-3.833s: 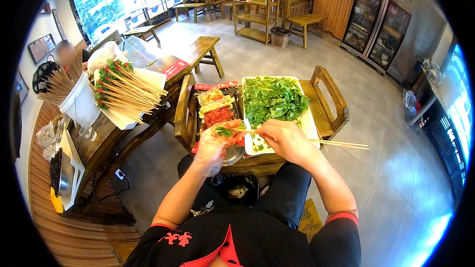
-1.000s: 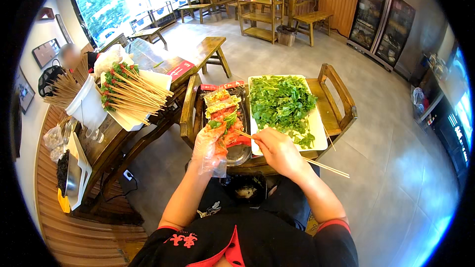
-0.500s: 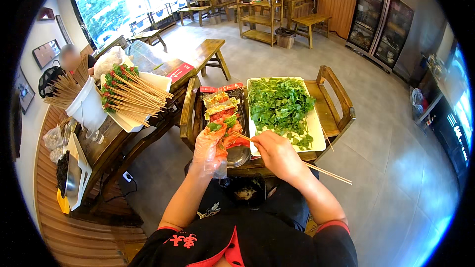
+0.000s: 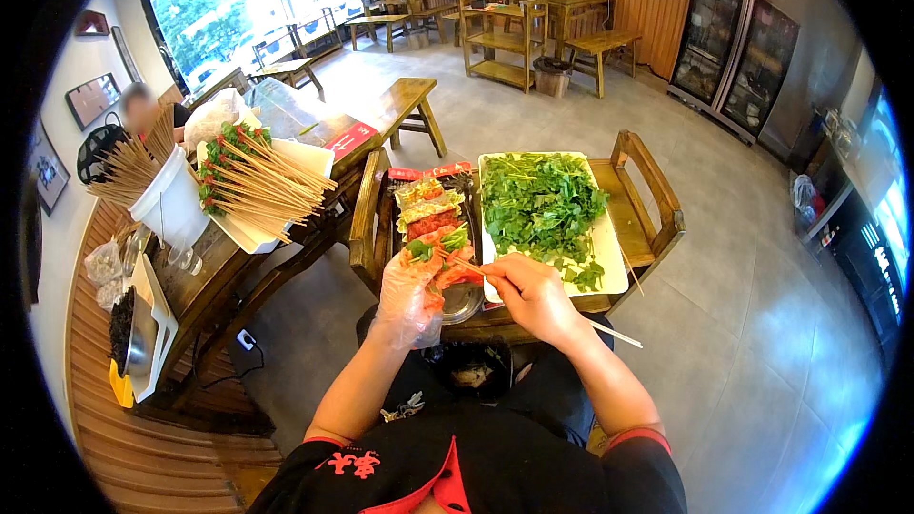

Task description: The person prepares food skewers by wrapping pieces of cilantro with thin slices of raw meat and threading them onto wooden sticks.

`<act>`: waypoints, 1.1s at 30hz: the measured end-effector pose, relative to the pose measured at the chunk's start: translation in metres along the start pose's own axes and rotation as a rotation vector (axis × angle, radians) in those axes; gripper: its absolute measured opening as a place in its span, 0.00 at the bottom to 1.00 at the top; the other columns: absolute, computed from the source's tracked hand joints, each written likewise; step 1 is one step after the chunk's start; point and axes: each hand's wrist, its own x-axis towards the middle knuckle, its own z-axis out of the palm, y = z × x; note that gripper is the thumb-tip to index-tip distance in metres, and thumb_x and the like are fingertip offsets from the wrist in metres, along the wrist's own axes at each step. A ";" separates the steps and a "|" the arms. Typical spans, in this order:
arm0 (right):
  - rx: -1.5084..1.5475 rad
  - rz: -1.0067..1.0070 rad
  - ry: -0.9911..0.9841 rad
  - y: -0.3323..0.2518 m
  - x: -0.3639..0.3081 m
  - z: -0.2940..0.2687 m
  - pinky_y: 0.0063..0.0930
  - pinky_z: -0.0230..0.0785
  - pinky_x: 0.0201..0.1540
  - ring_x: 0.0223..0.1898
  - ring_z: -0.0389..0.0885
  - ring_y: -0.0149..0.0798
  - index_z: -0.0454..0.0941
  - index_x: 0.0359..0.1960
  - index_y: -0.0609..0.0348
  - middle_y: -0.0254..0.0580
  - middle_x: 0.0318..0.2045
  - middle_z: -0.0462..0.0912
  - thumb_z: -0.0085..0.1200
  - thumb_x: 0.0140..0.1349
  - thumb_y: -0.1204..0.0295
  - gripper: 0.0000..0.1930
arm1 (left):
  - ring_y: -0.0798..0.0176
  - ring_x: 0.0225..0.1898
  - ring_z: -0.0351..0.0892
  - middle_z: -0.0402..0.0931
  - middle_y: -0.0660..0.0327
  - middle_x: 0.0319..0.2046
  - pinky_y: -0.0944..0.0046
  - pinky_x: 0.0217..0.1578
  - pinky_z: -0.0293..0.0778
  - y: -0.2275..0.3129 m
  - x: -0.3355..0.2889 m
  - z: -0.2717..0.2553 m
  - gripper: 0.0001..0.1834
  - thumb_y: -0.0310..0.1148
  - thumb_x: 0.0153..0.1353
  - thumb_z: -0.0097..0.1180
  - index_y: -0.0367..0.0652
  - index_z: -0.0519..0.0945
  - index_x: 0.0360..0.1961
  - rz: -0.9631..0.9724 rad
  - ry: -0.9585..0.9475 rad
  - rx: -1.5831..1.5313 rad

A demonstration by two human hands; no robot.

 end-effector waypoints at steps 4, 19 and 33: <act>0.063 0.065 0.022 0.004 -0.004 0.002 0.29 0.69 0.31 0.27 0.77 0.43 0.77 0.32 0.66 0.46 0.27 0.78 0.53 0.52 0.81 0.05 | 0.56 0.45 0.76 0.73 0.50 0.45 0.65 0.44 0.75 -0.001 -0.005 0.010 0.19 0.22 0.57 0.50 0.31 0.66 0.51 0.094 0.072 0.063; 0.009 0.156 -0.076 -0.017 0.003 -0.006 0.29 0.66 0.28 0.24 0.75 0.42 0.77 0.32 0.65 0.46 0.23 0.76 0.52 0.54 0.79 0.05 | 0.65 0.44 0.76 0.74 0.53 0.45 0.67 0.45 0.71 -0.013 -0.005 -0.004 0.17 0.18 0.56 0.48 0.32 0.70 0.48 0.541 0.048 0.697; -0.023 0.180 -0.154 -0.022 0.007 -0.014 0.33 0.68 0.31 0.28 0.76 0.49 0.75 0.31 0.66 0.51 0.26 0.76 0.50 0.56 0.78 0.04 | 0.49 0.41 0.76 0.74 0.47 0.43 0.62 0.39 0.72 0.002 -0.011 0.002 0.26 0.12 0.46 0.45 0.34 0.68 0.50 0.830 -0.060 1.296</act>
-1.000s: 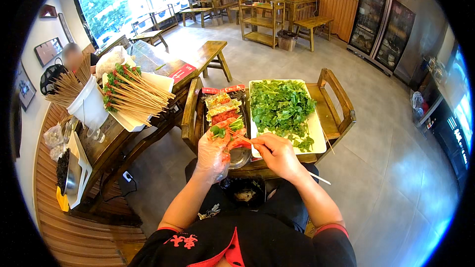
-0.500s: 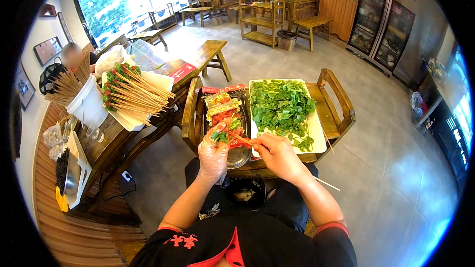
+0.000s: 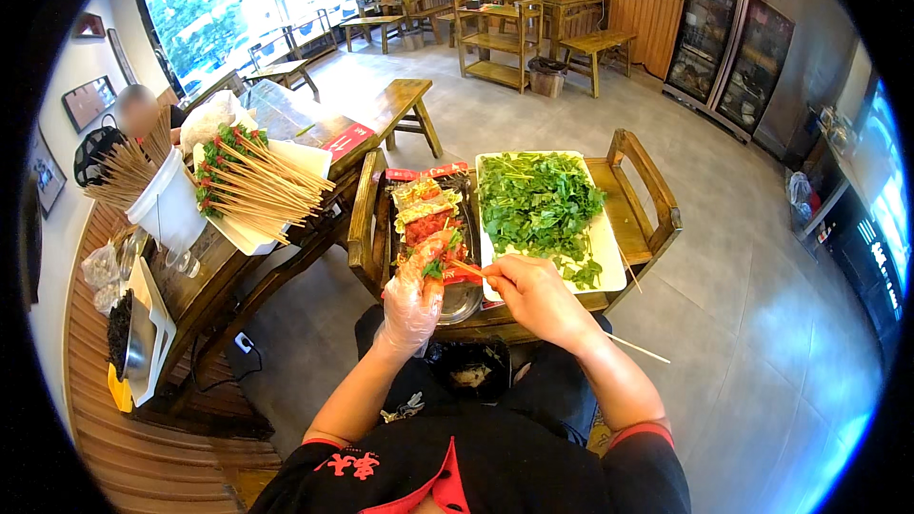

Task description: The person prepares food skewers by wrapping pieces of cilantro with thin slices of raw meat and threading them onto wooden sticks.

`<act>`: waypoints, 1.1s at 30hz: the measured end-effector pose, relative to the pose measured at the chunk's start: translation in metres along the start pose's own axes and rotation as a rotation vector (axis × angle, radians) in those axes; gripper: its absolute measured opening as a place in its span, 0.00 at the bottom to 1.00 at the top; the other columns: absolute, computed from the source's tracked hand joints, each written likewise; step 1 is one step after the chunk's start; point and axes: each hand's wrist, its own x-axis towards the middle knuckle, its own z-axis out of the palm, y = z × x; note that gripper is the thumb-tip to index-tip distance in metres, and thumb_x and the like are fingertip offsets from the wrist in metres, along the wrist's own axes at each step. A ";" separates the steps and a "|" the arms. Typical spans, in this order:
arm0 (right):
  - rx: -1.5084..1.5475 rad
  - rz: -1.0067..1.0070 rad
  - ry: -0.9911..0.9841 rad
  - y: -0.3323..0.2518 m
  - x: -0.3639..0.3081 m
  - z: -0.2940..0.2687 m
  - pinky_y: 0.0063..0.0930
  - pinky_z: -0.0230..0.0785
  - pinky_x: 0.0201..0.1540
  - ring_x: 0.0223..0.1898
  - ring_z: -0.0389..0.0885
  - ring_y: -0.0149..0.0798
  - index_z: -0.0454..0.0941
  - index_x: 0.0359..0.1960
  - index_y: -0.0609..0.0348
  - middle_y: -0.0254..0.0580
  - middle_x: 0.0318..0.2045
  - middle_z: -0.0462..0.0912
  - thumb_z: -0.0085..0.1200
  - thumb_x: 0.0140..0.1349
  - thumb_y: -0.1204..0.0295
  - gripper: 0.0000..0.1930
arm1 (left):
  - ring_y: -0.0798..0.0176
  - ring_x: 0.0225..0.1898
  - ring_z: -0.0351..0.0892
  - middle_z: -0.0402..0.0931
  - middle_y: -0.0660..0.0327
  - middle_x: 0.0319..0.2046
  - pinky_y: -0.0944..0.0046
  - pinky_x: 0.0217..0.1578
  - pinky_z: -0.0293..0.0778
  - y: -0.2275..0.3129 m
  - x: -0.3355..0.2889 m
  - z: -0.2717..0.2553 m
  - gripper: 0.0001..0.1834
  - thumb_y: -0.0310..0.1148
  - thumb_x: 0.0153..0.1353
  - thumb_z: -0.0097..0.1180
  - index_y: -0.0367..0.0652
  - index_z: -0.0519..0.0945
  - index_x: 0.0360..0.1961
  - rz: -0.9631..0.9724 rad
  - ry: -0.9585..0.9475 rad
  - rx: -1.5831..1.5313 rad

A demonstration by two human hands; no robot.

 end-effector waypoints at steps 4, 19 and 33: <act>0.000 -0.005 0.023 0.002 0.000 0.004 0.33 0.68 0.30 0.28 0.76 0.48 0.75 0.31 0.66 0.51 0.25 0.77 0.50 0.55 0.78 0.04 | 0.48 0.42 0.76 0.73 0.47 0.44 0.61 0.41 0.72 -0.007 -0.005 0.003 0.27 0.12 0.45 0.45 0.34 0.68 0.50 0.054 -0.042 0.035; 0.382 0.288 -0.021 0.028 0.002 0.019 0.15 0.60 0.24 0.22 0.66 0.18 0.78 0.33 0.64 0.27 0.21 0.75 0.54 0.56 0.75 0.06 | 0.63 0.51 0.69 0.65 0.55 0.54 0.68 0.50 0.66 -0.021 -0.003 0.001 0.28 0.33 0.58 0.48 0.38 0.58 0.59 -0.537 0.000 -1.106; 0.451 0.419 -0.029 0.032 0.000 0.030 0.18 0.64 0.25 0.23 0.70 0.21 0.77 0.33 0.65 0.31 0.21 0.76 0.54 0.56 0.77 0.05 | 0.64 0.36 0.79 0.79 0.54 0.36 0.67 0.39 0.73 -0.014 -0.006 0.013 0.14 0.19 0.51 0.56 0.33 0.76 0.41 -0.227 0.118 -0.087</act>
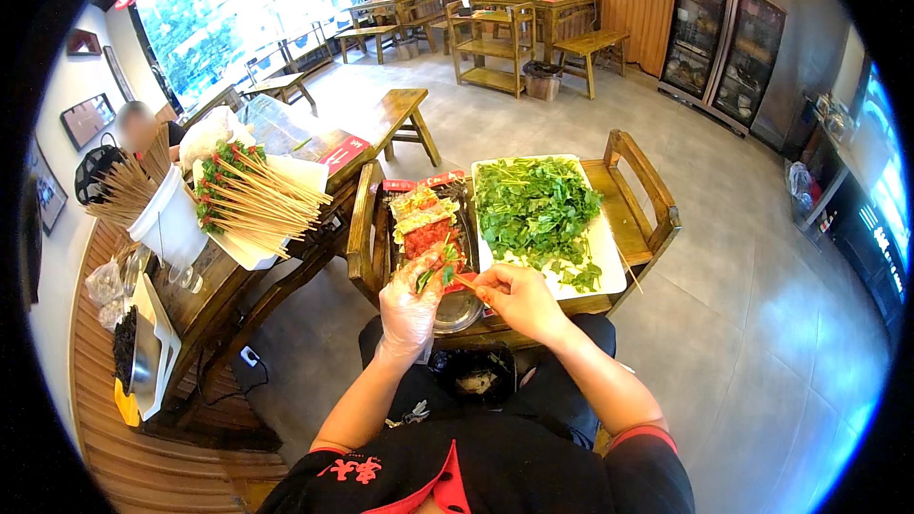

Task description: The person prepares food skewers by wrapping pieces of cilantro with thin slices of raw meat and threading them onto wooden sticks.

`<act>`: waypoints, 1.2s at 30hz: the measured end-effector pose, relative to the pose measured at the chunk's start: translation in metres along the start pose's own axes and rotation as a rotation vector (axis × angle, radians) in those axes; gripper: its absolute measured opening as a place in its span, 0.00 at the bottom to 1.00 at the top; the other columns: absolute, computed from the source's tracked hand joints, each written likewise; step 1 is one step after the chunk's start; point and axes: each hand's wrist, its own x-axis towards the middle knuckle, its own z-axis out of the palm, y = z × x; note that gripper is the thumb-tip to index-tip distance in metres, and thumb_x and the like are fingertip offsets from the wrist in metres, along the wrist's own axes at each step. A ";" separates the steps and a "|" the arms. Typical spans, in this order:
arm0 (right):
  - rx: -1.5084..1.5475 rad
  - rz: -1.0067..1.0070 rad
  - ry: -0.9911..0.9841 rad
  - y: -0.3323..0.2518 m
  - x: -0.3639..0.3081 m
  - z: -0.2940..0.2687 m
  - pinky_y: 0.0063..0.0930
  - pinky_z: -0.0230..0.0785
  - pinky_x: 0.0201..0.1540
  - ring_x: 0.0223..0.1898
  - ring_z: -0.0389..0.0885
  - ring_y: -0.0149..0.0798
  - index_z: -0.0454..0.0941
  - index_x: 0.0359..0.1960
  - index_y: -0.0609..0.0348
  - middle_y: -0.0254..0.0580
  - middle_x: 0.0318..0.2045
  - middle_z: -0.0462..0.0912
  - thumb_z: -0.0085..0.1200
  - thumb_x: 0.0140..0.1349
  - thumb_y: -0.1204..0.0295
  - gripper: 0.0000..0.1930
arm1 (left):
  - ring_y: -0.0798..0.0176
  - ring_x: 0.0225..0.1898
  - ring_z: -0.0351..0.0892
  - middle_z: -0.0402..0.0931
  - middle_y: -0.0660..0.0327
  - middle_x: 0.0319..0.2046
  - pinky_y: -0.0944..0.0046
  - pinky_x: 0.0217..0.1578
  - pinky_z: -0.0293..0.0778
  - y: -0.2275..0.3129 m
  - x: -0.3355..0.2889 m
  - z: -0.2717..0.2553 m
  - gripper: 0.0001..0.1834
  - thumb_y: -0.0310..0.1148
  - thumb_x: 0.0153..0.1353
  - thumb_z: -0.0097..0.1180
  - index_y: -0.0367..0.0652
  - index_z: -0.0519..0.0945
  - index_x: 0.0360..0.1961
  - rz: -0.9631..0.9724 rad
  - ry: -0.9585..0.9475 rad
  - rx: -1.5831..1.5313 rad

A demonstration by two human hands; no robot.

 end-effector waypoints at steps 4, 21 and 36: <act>-0.033 -0.139 0.108 0.015 0.005 0.014 0.19 0.61 0.21 0.19 0.68 0.23 0.77 0.30 0.67 0.34 0.18 0.75 0.51 0.55 0.80 0.04 | 0.68 0.38 0.76 0.78 0.56 0.38 0.69 0.40 0.72 0.001 -0.003 0.002 0.14 0.17 0.52 0.55 0.31 0.76 0.42 -0.015 0.023 -0.028; 0.293 0.191 0.033 0.010 0.015 0.023 0.16 0.56 0.13 0.14 0.65 0.24 0.73 0.31 0.65 0.35 0.18 0.74 0.44 0.60 0.80 0.05 | 0.53 0.36 0.79 0.78 0.53 0.38 0.63 0.34 0.75 -0.015 -0.002 0.005 0.16 0.20 0.50 0.55 0.40 0.76 0.43 0.091 0.033 0.072; 0.346 0.177 -0.175 0.018 0.003 0.003 0.20 0.74 0.26 0.24 0.75 0.29 0.72 0.37 0.67 0.38 0.26 0.76 0.49 0.61 0.73 0.08 | 0.59 0.44 0.75 0.73 0.51 0.44 0.64 0.47 0.71 -0.038 0.002 -0.003 0.16 0.13 0.55 0.48 0.27 0.71 0.46 -0.232 -0.005 -0.338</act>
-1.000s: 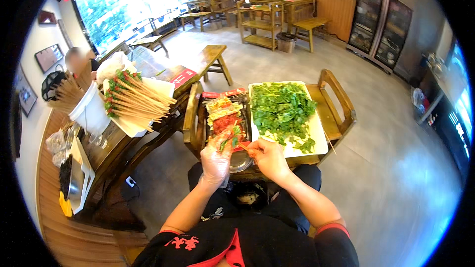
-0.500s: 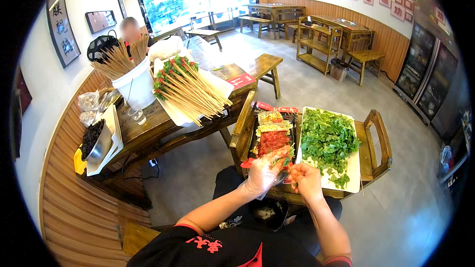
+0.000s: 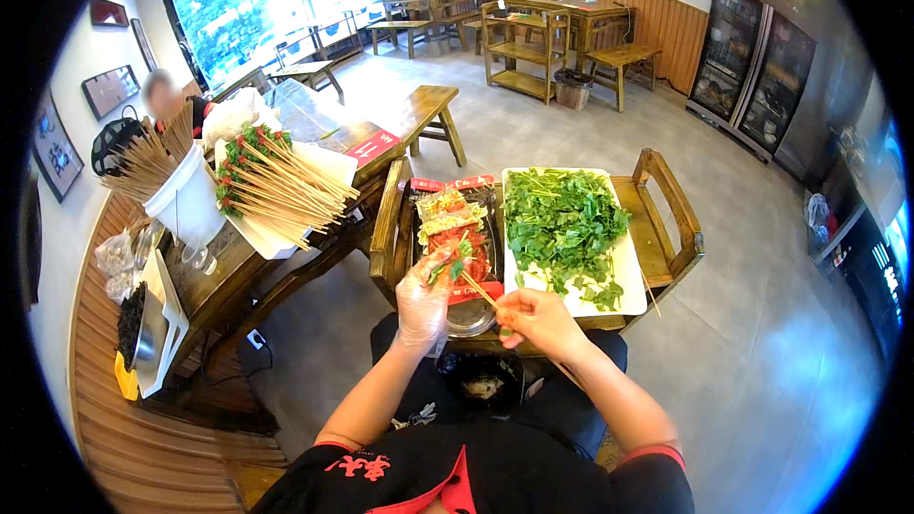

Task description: The person prepares food skewers by wrapping pieces of cilantro with thin slices of raw meat and threading them onto wooden sticks.

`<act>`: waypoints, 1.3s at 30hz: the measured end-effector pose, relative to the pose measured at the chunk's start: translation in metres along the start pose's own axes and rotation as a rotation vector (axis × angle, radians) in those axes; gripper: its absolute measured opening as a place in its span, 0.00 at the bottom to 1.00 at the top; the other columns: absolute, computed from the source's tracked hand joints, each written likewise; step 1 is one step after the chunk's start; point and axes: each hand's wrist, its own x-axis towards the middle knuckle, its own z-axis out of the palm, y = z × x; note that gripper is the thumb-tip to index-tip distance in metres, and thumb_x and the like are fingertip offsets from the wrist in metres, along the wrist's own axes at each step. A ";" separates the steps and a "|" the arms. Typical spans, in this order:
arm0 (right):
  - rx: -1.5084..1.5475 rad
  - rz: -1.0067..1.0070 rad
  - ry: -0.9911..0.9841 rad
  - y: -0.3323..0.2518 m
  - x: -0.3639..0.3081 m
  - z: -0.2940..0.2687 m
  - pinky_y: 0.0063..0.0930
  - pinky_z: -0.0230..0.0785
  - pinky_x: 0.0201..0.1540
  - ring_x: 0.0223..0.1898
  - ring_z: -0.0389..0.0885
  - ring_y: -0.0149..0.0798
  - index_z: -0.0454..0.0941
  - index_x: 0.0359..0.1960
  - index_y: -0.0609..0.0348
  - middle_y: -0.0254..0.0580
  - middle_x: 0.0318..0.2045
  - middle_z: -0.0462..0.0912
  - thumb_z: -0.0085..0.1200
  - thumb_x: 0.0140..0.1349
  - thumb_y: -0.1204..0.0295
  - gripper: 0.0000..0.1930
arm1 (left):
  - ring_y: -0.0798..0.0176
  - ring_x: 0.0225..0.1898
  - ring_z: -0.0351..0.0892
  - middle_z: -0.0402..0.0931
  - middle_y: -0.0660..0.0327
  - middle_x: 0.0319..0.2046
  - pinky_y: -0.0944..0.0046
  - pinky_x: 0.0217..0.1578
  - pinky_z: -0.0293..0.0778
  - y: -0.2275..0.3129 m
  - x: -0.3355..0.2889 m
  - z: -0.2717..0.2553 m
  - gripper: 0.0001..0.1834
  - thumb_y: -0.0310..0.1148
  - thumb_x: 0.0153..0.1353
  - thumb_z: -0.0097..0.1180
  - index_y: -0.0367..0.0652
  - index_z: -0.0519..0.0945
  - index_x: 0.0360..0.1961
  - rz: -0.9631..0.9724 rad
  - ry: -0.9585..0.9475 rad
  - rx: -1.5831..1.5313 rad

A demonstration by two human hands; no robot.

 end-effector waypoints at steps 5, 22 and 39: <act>0.117 0.054 0.020 0.010 0.000 -0.012 0.17 0.65 0.19 0.19 0.70 0.26 0.74 0.35 0.67 0.38 0.23 0.75 0.51 0.57 0.78 0.06 | 0.63 0.38 0.79 0.79 0.53 0.37 0.68 0.39 0.72 0.004 0.003 0.009 0.15 0.16 0.52 0.52 0.33 0.76 0.42 0.178 0.067 0.106; -0.219 -0.241 0.161 0.003 0.007 -0.012 0.13 0.63 0.21 0.20 0.69 0.20 0.76 0.43 0.64 0.33 0.27 0.76 0.49 0.60 0.75 0.11 | 0.60 0.54 0.66 0.65 0.56 0.55 0.58 0.56 0.61 0.023 0.038 0.017 0.25 0.45 0.64 0.40 0.44 0.62 0.58 -0.281 0.137 -0.884; -0.717 -0.805 0.034 -0.082 0.096 0.104 0.32 0.68 0.33 0.28 0.76 0.47 0.77 0.32 0.65 0.49 0.26 0.77 0.54 0.51 0.80 0.06 | 0.56 0.54 0.66 0.67 0.51 0.52 0.60 0.56 0.60 0.062 0.028 -0.100 0.26 0.47 0.65 0.39 0.35 0.65 0.54 0.051 0.711 -0.806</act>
